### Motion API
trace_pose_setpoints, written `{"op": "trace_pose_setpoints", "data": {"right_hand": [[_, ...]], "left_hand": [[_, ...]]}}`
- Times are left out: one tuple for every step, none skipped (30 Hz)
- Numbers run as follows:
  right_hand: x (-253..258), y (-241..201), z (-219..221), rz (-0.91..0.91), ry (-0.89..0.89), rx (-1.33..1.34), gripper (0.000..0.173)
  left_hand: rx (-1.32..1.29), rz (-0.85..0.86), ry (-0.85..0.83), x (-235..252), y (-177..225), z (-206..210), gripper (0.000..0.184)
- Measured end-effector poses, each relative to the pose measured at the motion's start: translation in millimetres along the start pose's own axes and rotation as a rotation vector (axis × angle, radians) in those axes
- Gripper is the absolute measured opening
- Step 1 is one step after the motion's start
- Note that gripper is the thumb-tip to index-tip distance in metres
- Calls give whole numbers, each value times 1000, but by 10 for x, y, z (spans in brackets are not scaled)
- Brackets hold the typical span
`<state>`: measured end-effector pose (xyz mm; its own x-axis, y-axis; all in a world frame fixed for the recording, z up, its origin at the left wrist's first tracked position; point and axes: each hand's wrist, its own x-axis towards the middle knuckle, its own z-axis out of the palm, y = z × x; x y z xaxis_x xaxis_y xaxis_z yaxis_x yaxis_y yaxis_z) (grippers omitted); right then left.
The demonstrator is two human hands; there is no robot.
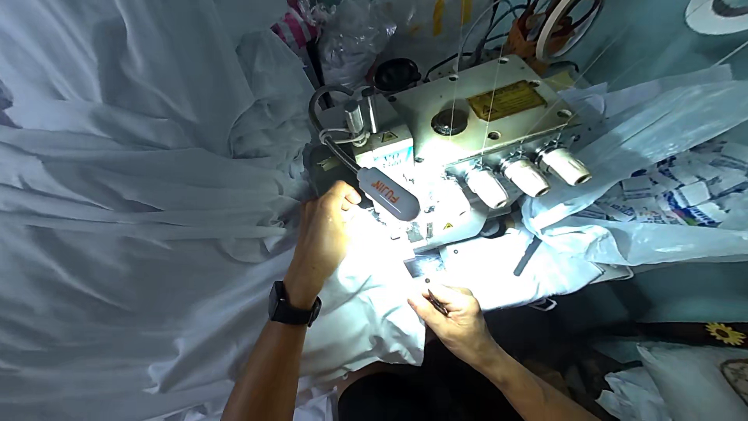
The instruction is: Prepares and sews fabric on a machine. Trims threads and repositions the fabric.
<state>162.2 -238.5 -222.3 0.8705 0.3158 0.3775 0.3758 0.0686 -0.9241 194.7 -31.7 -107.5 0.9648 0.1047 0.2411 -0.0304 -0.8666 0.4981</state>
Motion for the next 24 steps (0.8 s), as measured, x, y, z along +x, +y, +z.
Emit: {"op": "trace_pose_setpoints", "data": {"right_hand": [[3, -11, -4, -4, 4, 1, 18], [15, -19, -5, -4, 17, 5, 17], [37, -24, -4, 0, 33, 11, 15], [60, -28, -3, 4, 44, 16, 14], [83, -32, -1, 4, 50, 17, 14], [99, -37, 2, 1, 51, 15, 14], [107, -41, 5, -1, 48, 16, 14], [107, -42, 8, 0, 43, 17, 15], [104, -41, 11, 1, 40, 21, 14], [101, -37, 14, 2, 40, 26, 14], [98, -34, 15, 4, 36, 31, 15], [97, -34, 14, 4, 34, 36, 15], [97, -38, 11, 5, 33, 40, 15], [100, -43, 7, 5, 34, 43, 15], [103, -48, 4, 3, 34, 42, 16], [107, -52, 2, 1, 35, 40, 16], [110, -55, 2, 3, 31, 40, 16], [111, -54, 10, 5, 23, 44, 15], [109, -53, 29, 3, 12, 51, 14], [105, -55, 55, -7, -1, 60, 12], [98, -64, 80, -22, -14, 63, 11], [94, -76, 77, -42, -37, 44, 11], [101, -88, 44, -70, -59, -1, 11], [125, -104, -17, -103, -78, -65, 11]], "left_hand": [[-18, 15, 18, 6, -17, 26, 22], [-54, 28, 41, 13, -40, 63, 23], [-102, 31, 51, 23, -53, 95, 24], [-144, 26, 56, 32, -65, 125, 26], [-175, 12, 60, 40, -64, 149, 27], [-184, 15, 73, 54, -56, 169, 29], [-185, 22, 84, 69, -42, 179, 30], [-188, 29, 90, 82, -42, 188, 31], [-197, 34, 90, 93, -54, 195, 32], [-214, 37, 90, 98, -77, 204, 32], [-234, 32, 86, 97, -100, 210, 33], [-253, 22, 83, 92, -107, 215, 32], [-262, 19, 85, 81, -111, 219, 30], [-267, 13, 94, 73, -112, 229, 26], [-266, 15, 95, 78, -110, 234, 25], [-264, 12, 82, 90, -97, 231, 26], [-261, 8, 76, 99, -92, 234, 25], [-256, -4, 71, 97, -99, 234, 23], [-252, -16, 53, 85, -124, 219, 27], [-247, -25, 33, 63, -162, 195, 35], [-236, -49, 13, 42, -200, 171, 43], [-196, -64, 12, 40, -242, 185, 47], [-146, -61, 34, 68, -256, 227, 53], [-102, -38, 70, 100, -240, 261, 55]]}}
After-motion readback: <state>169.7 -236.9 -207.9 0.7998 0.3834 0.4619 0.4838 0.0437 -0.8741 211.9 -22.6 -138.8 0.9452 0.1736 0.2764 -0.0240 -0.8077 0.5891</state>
